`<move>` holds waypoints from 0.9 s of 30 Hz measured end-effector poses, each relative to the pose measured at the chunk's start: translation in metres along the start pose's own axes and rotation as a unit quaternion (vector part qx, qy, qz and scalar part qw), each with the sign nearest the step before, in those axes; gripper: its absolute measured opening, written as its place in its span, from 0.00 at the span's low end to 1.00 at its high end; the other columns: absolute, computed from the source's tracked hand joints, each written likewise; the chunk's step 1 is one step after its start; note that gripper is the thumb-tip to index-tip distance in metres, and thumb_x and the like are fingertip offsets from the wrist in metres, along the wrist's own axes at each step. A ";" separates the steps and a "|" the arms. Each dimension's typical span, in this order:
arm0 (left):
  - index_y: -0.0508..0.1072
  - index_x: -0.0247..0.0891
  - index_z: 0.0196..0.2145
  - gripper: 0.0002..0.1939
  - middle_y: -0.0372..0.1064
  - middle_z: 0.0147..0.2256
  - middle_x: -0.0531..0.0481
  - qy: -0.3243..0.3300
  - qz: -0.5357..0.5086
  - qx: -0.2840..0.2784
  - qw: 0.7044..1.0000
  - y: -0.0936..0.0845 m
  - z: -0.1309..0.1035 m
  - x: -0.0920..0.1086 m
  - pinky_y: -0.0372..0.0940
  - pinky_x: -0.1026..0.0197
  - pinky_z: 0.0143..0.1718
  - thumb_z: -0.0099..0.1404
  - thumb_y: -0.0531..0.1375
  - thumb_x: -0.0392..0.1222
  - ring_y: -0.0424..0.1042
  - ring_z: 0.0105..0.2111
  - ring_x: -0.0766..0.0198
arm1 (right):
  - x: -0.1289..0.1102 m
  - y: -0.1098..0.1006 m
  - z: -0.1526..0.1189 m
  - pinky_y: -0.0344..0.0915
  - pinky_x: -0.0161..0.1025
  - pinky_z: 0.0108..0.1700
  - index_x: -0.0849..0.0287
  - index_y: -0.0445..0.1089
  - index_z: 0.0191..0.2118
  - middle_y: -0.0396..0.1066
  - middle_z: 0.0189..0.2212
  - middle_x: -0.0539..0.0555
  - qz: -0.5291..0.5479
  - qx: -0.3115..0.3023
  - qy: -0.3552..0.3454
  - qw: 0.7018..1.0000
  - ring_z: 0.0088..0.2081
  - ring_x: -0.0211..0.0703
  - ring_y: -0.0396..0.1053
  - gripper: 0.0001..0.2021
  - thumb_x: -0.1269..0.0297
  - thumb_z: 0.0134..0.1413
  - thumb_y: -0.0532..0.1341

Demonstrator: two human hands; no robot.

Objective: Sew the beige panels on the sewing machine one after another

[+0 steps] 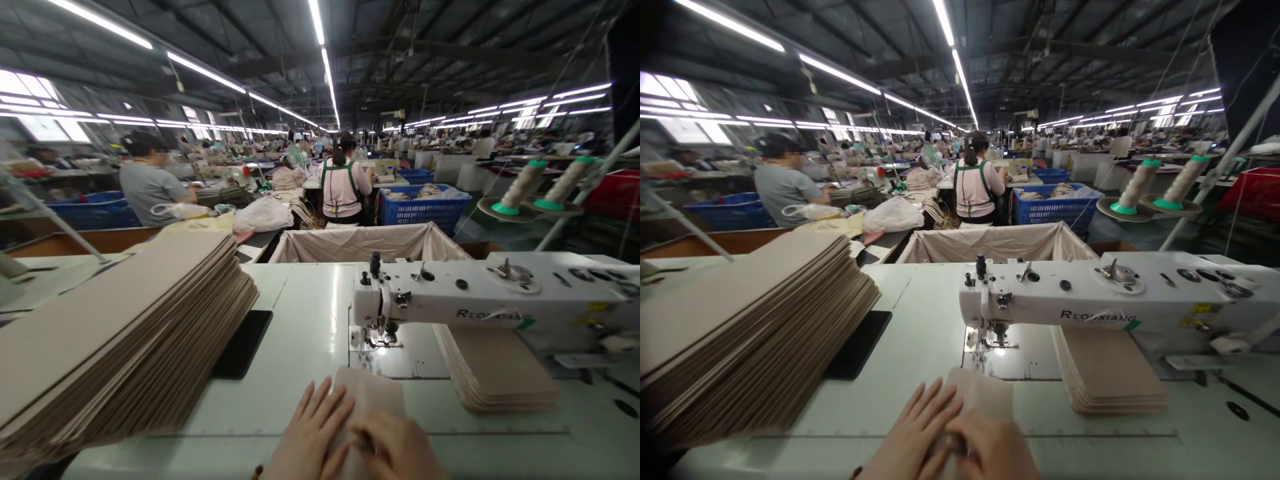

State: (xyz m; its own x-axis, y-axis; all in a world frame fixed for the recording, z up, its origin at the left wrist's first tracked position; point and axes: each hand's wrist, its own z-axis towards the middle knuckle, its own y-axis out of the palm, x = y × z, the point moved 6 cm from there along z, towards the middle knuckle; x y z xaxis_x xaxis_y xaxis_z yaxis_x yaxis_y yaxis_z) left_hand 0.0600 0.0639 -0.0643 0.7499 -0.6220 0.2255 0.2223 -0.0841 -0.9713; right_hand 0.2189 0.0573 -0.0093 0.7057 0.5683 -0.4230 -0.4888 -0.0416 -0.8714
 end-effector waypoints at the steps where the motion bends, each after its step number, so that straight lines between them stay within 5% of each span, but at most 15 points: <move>1: 0.47 0.50 0.68 0.36 0.45 0.66 0.50 -0.024 0.010 0.017 1.000 -0.002 -0.008 -0.007 0.50 0.36 0.62 0.65 0.56 0.36 0.47 0.65 0.46 | 0.016 0.004 0.012 0.69 0.44 0.48 0.54 0.63 0.56 0.68 0.54 0.56 0.000 -0.004 0.015 1.000 0.48 0.45 0.70 0.17 0.69 0.63 0.57; 3: 0.47 0.48 0.68 0.39 0.43 0.67 0.49 -0.064 0.017 0.041 0.997 -0.004 -0.018 -0.018 0.50 0.38 0.63 0.62 0.53 0.29 0.47 0.65 0.48 | 0.047 0.011 0.032 0.67 0.40 0.50 0.50 0.59 0.61 0.64 0.59 0.51 -0.018 -0.013 0.064 0.998 0.52 0.44 0.69 0.26 0.78 0.58 0.54; 7: 0.46 0.47 0.68 0.42 0.44 0.67 0.52 -0.054 0.004 0.025 0.998 -0.001 -0.014 -0.015 0.48 0.38 0.64 0.58 0.49 0.24 0.46 0.66 0.52 | 0.078 0.025 0.047 0.68 0.39 0.49 0.46 0.56 0.63 0.57 0.63 0.45 -0.064 -0.048 0.103 0.991 0.50 0.44 0.71 0.33 0.80 0.53 0.53; 14: 0.47 0.52 0.67 0.32 0.50 0.65 0.51 -0.086 0.000 0.023 0.996 -0.013 0.016 -0.026 0.48 0.36 0.63 0.69 0.55 0.47 0.51 0.64 0.48 | 0.086 0.031 0.024 0.69 0.43 0.47 0.50 0.55 0.63 0.57 0.63 0.48 -0.128 -0.041 0.130 0.982 0.49 0.46 0.71 0.30 0.77 0.56 0.51; 27: 0.53 0.48 0.66 0.30 0.49 0.65 0.48 -0.075 -0.020 0.048 0.996 -0.016 0.046 -0.045 0.49 0.41 0.64 0.69 0.56 0.46 0.49 0.64 0.48 | 0.087 0.037 0.027 0.70 0.43 0.41 0.45 0.50 0.66 0.55 0.64 0.47 -0.159 -0.064 0.116 0.978 0.45 0.47 0.72 0.33 0.76 0.56 0.53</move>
State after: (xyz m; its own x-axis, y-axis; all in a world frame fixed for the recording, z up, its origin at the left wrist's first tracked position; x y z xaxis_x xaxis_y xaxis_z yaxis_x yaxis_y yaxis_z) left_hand 0.0511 0.1286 -0.0555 0.8216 -0.4966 0.2800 0.3075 -0.0275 -0.9511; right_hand 0.2480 0.1273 -0.0714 0.9164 0.3680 -0.1571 -0.1677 -0.0032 -0.9858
